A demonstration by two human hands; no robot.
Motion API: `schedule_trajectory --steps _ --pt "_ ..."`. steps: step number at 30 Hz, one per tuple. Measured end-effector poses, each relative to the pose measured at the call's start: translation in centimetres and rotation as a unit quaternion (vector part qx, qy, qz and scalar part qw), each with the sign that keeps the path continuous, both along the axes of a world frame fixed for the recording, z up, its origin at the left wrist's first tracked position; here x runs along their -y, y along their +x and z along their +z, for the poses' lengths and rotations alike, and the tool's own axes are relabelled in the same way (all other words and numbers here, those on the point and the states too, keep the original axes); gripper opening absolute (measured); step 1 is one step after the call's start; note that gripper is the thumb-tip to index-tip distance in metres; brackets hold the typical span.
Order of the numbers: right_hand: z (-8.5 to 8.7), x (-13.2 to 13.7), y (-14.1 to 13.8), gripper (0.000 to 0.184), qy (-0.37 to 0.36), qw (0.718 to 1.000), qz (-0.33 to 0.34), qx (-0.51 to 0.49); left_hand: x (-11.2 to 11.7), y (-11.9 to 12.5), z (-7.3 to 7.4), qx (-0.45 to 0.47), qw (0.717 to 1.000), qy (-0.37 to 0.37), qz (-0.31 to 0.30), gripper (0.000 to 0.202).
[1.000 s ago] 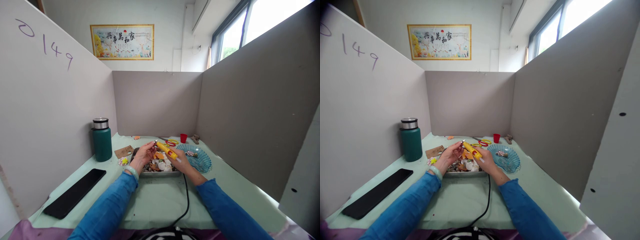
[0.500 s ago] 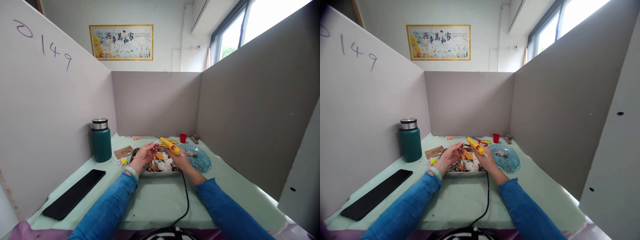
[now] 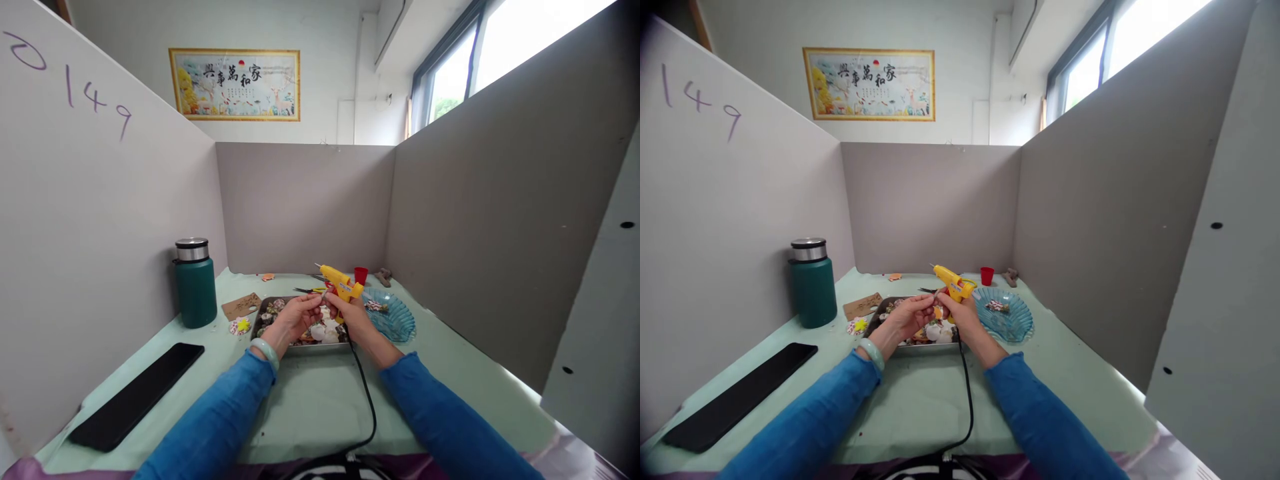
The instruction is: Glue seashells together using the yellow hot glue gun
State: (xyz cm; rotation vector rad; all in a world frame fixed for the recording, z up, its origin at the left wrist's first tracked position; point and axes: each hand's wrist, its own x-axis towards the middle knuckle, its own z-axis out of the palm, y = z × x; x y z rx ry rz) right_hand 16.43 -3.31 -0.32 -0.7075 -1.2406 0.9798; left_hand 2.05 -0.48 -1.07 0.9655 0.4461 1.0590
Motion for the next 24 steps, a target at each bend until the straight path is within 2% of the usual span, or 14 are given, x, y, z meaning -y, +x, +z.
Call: schedule_trajectory --steps 7,11,13,15,18,21,23,24 --pt "-0.4 -0.4 0.3 0.024 -0.015 1.0 -0.001 0.017 0.3 0.0 0.3 -0.06 0.998 0.009 0.007 0.011" --pt "-0.3 -0.5 0.8 0.023 -0.019 1.0 -0.019 -0.002 -0.2 -0.6 0.9 -0.169 0.983 0.068 0.02 0.017" --pt "-0.2 -0.7 1.1 0.022 -0.014 0.999 -0.034 -0.009 -0.9 -0.8 0.9 -0.246 0.956 0.146 0.065 0.012" --pt "-0.2 -0.9 1.5 0.023 -0.01 0.999 -0.047 -0.007 -1.6 -0.9 0.8 -0.318 0.913 0.241 0.082 0.018" --pt "-0.5 -1.3 1.8 0.025 0.0 0.999 -0.053 0.002 -2.3 -0.5 0.7 -0.4 0.846 0.347 0.06 0.03" --pt "-0.7 -1.6 1.6 0.023 -0.004 0.998 -0.068 -0.006 -2.6 -0.2 0.9 -0.471 0.773 0.423 0.029 0.032" --pt "-0.8 -1.6 1.3 0.022 -0.012 0.997 -0.07 -0.002 -2.8 -0.2 1.1 -0.489 0.751 0.444 0.013 0.032" --pt "-0.8 -1.5 1.1 0.022 -0.017 0.998 -0.068 0.006 -3.0 -0.3 1.2 -0.484 0.756 0.44 0.004 0.033"
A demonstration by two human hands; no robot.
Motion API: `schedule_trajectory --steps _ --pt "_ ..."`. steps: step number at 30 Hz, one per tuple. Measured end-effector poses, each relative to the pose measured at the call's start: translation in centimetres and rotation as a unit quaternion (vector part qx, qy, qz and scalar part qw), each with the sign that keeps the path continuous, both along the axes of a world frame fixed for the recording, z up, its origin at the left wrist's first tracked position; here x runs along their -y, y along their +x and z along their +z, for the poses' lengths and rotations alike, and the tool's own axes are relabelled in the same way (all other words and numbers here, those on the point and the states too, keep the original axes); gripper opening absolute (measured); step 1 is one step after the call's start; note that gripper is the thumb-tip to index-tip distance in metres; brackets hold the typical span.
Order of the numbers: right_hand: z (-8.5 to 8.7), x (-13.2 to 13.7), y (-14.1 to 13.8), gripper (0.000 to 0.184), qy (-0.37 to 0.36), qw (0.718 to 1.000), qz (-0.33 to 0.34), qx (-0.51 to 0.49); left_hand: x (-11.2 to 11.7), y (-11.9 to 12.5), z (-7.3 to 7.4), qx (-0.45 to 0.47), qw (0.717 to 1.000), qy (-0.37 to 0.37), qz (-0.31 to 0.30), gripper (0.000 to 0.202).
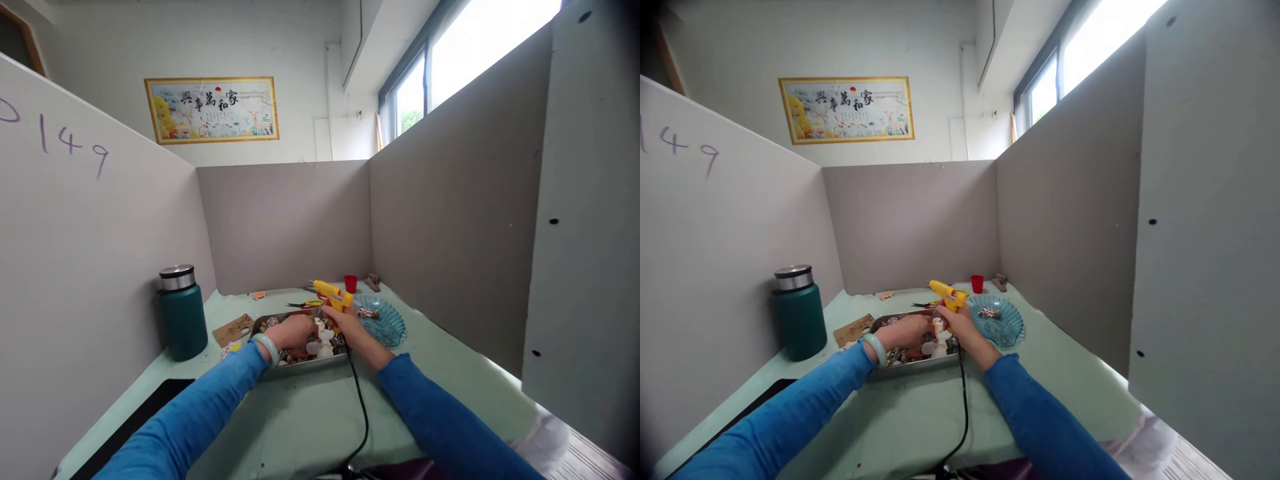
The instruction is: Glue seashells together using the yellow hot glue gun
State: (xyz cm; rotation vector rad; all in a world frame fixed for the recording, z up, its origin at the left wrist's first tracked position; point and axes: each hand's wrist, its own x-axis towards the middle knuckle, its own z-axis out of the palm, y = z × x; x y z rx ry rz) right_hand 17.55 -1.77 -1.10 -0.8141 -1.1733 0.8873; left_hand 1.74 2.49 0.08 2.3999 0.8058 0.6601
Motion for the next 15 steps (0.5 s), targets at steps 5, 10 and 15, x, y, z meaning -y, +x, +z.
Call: schedule_trajectory --steps 5,10,15 --pt "0.2 0.5 0.2 0.026 -0.009 1.0 0.007 0.018 -0.4 -1.6 0.5 0.14 0.985 -0.058 0.077 0.028" --pt "0.6 0.6 0.9 0.029 -0.017 1.0 0.016 -0.02 1.1 -3.0 1.1 0.24 0.926 -0.28 0.078 0.013" --pt "0.7 1.0 0.4 0.027 0.013 0.998 0.049 -0.022 2.6 -2.9 0.9 0.386 0.785 -0.484 0.003 0.014"
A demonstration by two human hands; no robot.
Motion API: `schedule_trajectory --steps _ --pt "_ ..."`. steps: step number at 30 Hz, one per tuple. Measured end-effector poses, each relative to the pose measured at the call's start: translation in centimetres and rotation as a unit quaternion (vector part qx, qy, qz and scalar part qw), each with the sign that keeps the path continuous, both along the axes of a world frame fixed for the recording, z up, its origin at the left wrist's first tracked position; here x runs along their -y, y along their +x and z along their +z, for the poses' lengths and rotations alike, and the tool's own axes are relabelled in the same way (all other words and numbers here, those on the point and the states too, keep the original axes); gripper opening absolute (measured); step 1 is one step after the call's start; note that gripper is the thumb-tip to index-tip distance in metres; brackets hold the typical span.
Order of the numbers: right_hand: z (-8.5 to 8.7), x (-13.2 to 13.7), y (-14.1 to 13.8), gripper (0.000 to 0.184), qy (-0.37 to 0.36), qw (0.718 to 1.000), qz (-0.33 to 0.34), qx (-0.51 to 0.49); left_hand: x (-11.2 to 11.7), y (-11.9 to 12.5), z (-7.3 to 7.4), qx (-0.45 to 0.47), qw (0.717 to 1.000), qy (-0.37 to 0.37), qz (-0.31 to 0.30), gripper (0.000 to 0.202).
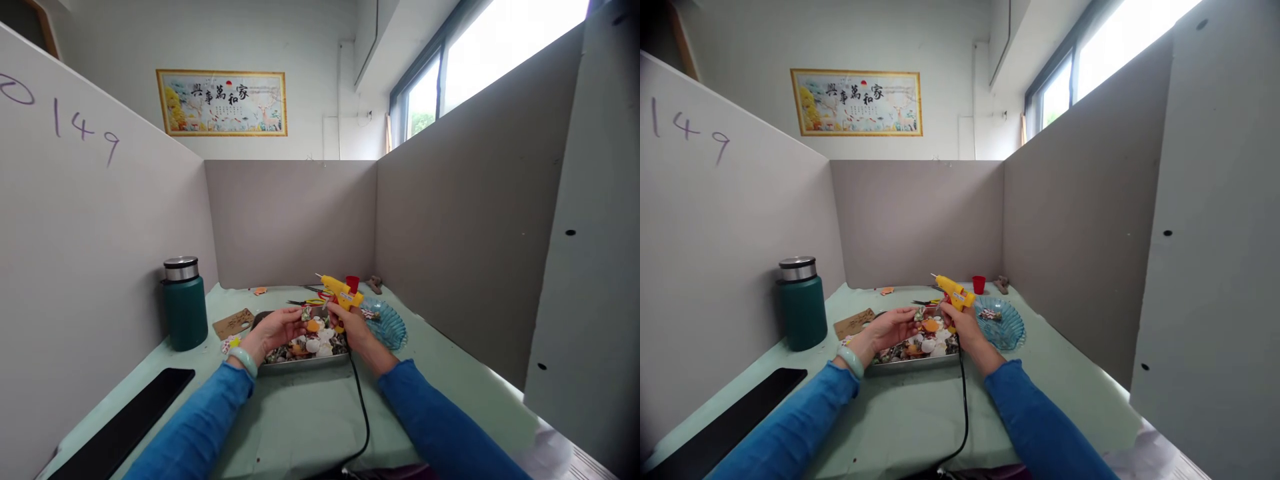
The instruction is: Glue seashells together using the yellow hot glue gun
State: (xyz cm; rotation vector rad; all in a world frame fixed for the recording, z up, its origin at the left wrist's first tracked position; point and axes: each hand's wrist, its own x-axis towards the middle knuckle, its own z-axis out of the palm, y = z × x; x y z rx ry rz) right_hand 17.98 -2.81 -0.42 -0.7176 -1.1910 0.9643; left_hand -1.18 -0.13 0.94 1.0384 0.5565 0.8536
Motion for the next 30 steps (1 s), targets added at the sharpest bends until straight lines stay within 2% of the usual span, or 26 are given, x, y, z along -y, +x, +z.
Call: schedule_trajectory --steps 4,7,9,12,15,17,19,21,23,26,28,30 --pt "-0.4 0.2 -0.6 0.027 0.013 1.0 0.012 0.006 0.6 0.4 -0.4 0.053 0.998 -0.03 -0.019 0.01" --pt "-1.0 -0.1 -1.0 0.028 0.005 1.0 0.006 0.028 1.0 1.0 -0.8 0.056 0.997 -0.059 0.0 0.013" --pt "-1.4 -0.5 -1.3 0.028 0.001 0.998 -0.033 0.056 1.1 1.8 -1.2 0.054 0.995 -0.083 0.032 0.015" --pt "-1.9 -1.1 -1.9 0.026 0.017 0.989 -0.138 0.059 1.3 3.0 -1.5 0.055 0.984 -0.112 0.124 0.008" --pt "-2.0 -1.6 -2.0 0.023 -0.018 0.986 -0.161 0.03 1.3 3.4 -1.5 0.026 0.984 -0.066 0.164 0.004" --pt "-1.9 -1.7 -1.9 0.02 -0.04 0.991 -0.127 0.009 1.2 3.2 -1.7 -0.026 0.989 -0.009 0.143 0.006" --pt "-1.7 -1.6 -1.7 0.019 -0.048 0.992 -0.116 -0.003 0.9 2.9 -2.0 -0.112 0.982 0.056 0.142 0.009" --pt "-1.5 -1.5 -1.4 0.019 -0.042 0.991 -0.129 -0.003 0.2 2.8 -2.4 -0.206 0.952 0.151 0.168 0.012" --pt "-1.4 -1.4 -1.1 0.018 -0.026 0.991 -0.13 -0.004 -0.6 2.9 -2.5 -0.318 0.905 0.232 0.159 0.017" --pt "-1.3 -1.4 -0.8 0.019 -0.022 0.991 -0.128 -0.01 -1.7 3.4 -2.1 -0.455 0.802 0.365 0.133 0.034" --pt "-1.3 -1.5 -0.6 0.02 -0.027 0.991 -0.131 -0.01 -2.1 3.9 -1.6 -0.53 0.727 0.424 0.106 0.037" --pt "-1.3 -1.6 -0.5 0.02 -0.031 0.991 -0.133 -0.008 -2.2 4.3 -1.2 -0.572 0.683 0.451 0.063 0.033"
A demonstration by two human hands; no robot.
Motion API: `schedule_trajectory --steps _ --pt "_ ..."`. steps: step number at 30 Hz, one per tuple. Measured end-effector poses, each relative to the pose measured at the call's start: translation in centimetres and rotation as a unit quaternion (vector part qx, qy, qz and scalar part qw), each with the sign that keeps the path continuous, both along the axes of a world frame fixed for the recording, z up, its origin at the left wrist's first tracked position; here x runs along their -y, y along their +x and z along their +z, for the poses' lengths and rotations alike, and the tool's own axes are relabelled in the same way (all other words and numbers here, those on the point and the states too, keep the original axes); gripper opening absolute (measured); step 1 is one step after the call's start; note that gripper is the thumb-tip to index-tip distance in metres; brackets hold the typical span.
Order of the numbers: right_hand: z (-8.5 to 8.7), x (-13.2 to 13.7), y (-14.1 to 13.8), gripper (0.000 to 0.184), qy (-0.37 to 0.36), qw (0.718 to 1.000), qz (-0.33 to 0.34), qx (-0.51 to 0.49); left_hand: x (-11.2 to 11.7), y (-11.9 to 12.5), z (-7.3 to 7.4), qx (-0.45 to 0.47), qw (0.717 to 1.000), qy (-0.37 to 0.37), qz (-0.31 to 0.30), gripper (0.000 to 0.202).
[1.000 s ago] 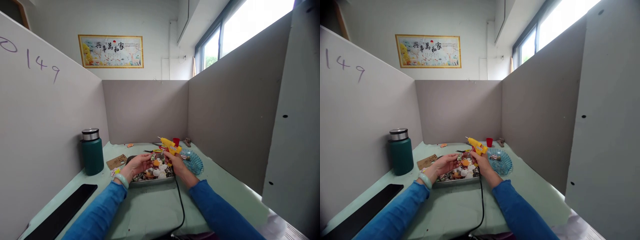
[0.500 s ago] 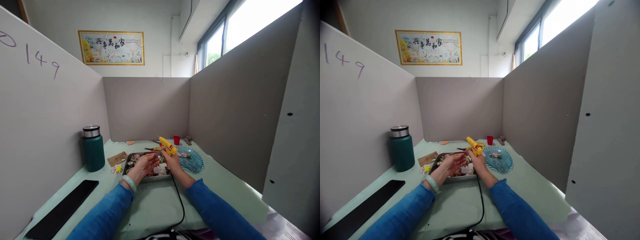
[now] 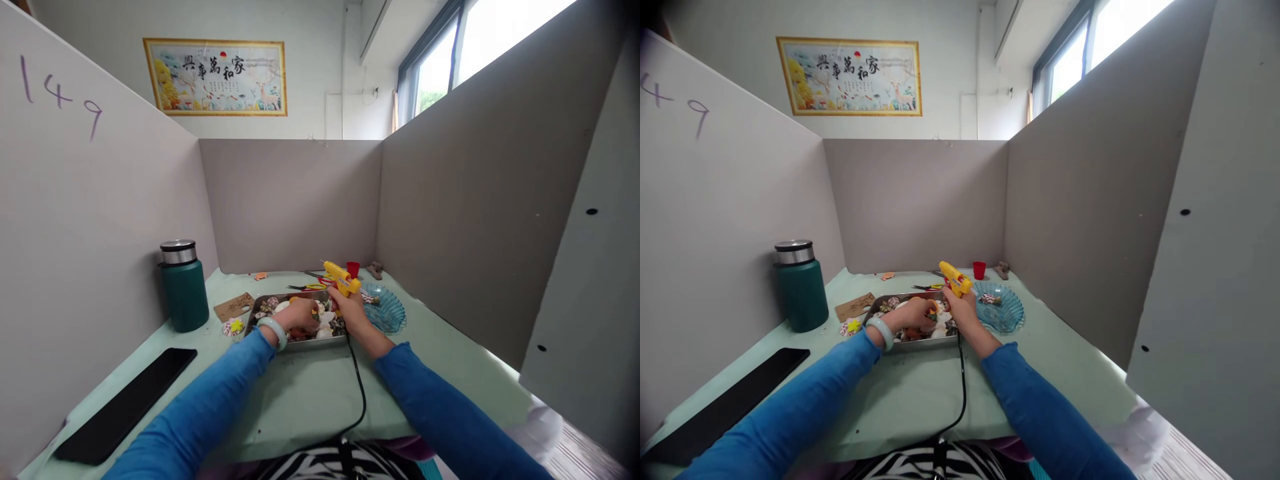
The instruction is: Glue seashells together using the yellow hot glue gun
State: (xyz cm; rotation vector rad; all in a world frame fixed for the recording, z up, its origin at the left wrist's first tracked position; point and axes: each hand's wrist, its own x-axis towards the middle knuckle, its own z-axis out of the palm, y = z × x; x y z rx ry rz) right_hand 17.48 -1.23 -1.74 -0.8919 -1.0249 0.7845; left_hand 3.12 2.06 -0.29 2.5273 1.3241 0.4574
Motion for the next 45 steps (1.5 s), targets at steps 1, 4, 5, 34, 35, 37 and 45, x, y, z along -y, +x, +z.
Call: schedule_trajectory --steps 1,4,5,34,35,37,45 --pt "0.0 -0.1 0.0 0.02 -0.001 1.0 -0.001 0.001 0.0 0.2 0.1 -0.012 1.0 0.009 -0.002 0.029" --pt "-0.1 -0.1 0.1 0.019 -0.001 1.0 0.002 0.001 0.2 0.3 0.3 0.006 1.0 0.02 -0.011 0.018" --pt "-0.1 -0.1 0.1 0.018 0.0 1.0 0.002 0.001 0.3 0.1 0.4 0.02 1.0 0.011 -0.012 0.015" --pt "-1.3 -0.4 -0.1 0.026 -0.026 0.991 0.024 0.131 2.1 -1.5 -0.2 0.487 0.855 -0.163 -0.072 0.038" --pt "-1.4 -0.4 -0.1 0.026 -0.024 0.991 0.024 0.129 2.2 -1.5 0.0 0.486 0.855 -0.164 -0.071 0.038" --pt "-1.4 -0.5 0.0 0.025 -0.021 0.992 0.025 0.123 2.4 -1.4 0.1 0.496 0.851 -0.163 -0.064 0.041" --pt "-1.0 0.0 0.0 0.026 -0.02 0.991 0.041 0.123 2.4 -1.2 0.0 0.52 0.839 -0.16 -0.031 0.041"
